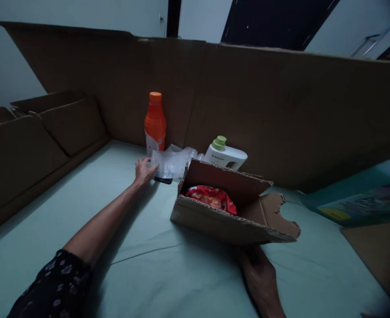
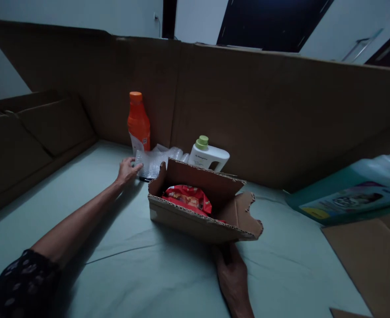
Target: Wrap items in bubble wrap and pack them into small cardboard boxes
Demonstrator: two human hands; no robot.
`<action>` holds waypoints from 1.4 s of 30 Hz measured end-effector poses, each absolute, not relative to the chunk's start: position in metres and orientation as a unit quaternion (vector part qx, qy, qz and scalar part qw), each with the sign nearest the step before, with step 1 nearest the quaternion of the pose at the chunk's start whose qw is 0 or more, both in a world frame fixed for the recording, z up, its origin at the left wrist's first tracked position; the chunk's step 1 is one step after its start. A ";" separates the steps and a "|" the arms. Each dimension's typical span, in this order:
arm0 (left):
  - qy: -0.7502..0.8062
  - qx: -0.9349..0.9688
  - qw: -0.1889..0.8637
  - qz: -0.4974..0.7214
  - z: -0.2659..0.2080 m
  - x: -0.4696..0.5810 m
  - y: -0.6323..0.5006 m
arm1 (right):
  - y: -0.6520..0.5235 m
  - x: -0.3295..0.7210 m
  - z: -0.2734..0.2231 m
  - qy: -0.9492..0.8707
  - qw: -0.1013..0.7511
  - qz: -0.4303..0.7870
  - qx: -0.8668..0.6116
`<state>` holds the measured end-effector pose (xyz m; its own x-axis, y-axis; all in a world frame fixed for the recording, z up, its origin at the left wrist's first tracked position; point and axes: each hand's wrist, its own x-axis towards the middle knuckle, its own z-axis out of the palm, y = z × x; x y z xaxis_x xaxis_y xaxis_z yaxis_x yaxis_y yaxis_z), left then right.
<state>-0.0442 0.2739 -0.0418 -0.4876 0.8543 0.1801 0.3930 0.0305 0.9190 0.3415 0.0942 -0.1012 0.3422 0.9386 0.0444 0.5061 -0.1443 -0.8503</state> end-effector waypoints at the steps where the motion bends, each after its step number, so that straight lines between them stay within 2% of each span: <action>1: 0.677 0.452 0.230 0.533 -0.039 -0.042 0.274 | 0.094 0.342 -0.102 -0.510 0.415 0.259 -0.708; 5: 0.644 0.424 0.287 0.568 -0.031 -0.044 0.222 | 0.095 0.342 -0.104 -0.517 0.418 0.250 -0.704; 10: 0.621 0.354 0.414 0.563 -0.038 -0.059 0.090 | 0.098 0.338 -0.103 -0.537 0.431 0.258 -0.677; 15: 0.556 0.170 0.574 0.577 -0.053 -0.056 -0.016 | 0.095 0.331 -0.093 -0.555 0.434 0.270 -0.656; 17: 0.545 0.126 0.591 0.581 -0.056 -0.053 -0.041 | 0.086 0.332 -0.083 -0.559 0.434 0.278 -0.649; 22: 0.554 0.115 0.603 0.562 -0.055 -0.049 -0.076 | 0.043 0.317 -0.047 -0.588 0.427 0.205 -0.656; 24: 0.541 0.125 0.626 0.547 -0.055 -0.042 -0.084 | 0.029 0.292 -0.039 -0.644 0.384 0.242 -0.616; 29: 0.483 0.151 0.695 0.510 -0.059 -0.008 -0.099 | 0.020 0.207 -0.039 -0.763 0.185 0.318 -0.532; 32: 0.470 0.177 0.720 0.479 -0.060 0.000 -0.111 | 0.018 0.185 -0.044 -0.797 0.133 0.320 -0.495; 37: 0.500 0.261 0.699 0.440 -0.057 -0.035 -0.115 | 0.014 0.209 -0.039 -0.810 0.201 0.324 -0.444; 39: 0.558 0.292 0.646 0.432 -0.052 -0.056 -0.101 | 0.015 0.226 -0.031 -0.820 0.219 0.320 -0.422; 42: 0.674 0.396 0.505 0.365 -0.044 -0.074 -0.067 | 0.021 0.252 -0.023 -0.798 0.258 0.302 -0.454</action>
